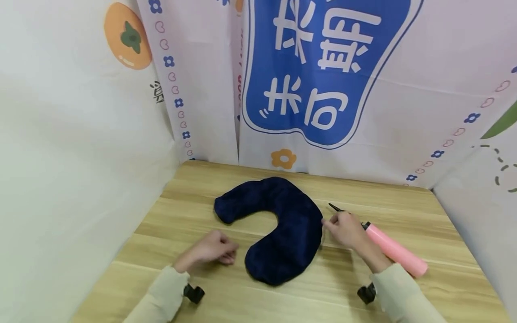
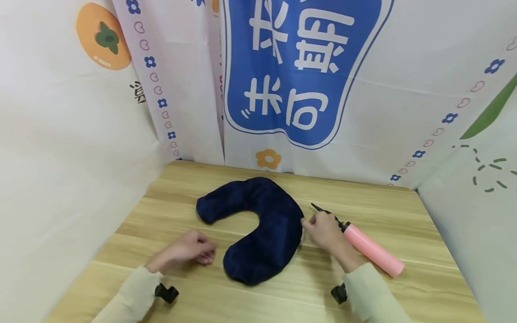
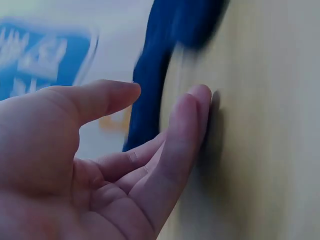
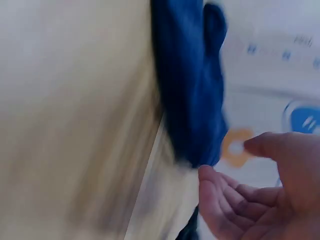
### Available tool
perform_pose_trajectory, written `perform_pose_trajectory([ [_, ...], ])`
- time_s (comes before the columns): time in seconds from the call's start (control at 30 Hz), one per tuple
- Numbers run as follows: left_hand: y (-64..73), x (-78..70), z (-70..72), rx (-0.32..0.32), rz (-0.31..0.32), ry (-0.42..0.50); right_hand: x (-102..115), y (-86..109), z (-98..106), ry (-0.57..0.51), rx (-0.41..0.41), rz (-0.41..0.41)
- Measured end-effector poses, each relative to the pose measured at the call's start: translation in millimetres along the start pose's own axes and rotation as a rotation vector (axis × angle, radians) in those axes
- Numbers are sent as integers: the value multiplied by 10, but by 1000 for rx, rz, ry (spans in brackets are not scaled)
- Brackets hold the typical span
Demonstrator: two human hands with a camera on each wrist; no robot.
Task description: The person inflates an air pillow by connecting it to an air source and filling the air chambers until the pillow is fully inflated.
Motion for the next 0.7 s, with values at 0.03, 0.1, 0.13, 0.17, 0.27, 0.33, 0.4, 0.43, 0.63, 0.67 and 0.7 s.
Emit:
perform_pose_trajectory([
  [0.03, 24, -36, -118, 20, -10, -12, -73, -79, 24, -5, 5, -2],
  [0.1, 45, -99, -303, 43, -21, -29, -194, -210, 18, -8, 11, -4],
  [0.13, 47, -120, -375, 41, -25, -38, -242, -262, 1, -12, 17, -6],
  [0.17, 48, -139, -433, 35, -32, -48, -275, -306, -22, -16, 23, -11],
  [0.27, 41, -156, -532, -6, -38, -52, -328, -409, -114, -30, 33, -14],
  [0.33, 42, -136, -546, -23, -40, -36, -326, -450, -179, -40, 36, -6],
  [0.4, 48, -92, -526, -31, -44, -14, -300, -464, -237, -53, 35, -2],
  [0.43, 57, -63, -503, -33, -44, -3, -279, -458, -258, -59, 40, 2],
  [0.63, 31, 115, -240, -27, -30, 60, -153, -196, -338, -128, 37, -48],
  [0.67, 33, 141, -167, -37, -30, 63, -102, -127, -359, -151, 40, -63],
  [0.7, 35, 162, -87, -54, -29, 58, -45, -52, -383, -172, 48, -76],
])
Point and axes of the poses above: each hand's wrist, its own y-axis away from the middle knuckle, its own z-axis out of the back of the hand, x = y × z, the point moved 1 cm from there along -y, towards the middle knuckle, and after that the axes turned 7 degrees about z, right-handed, at the moved point
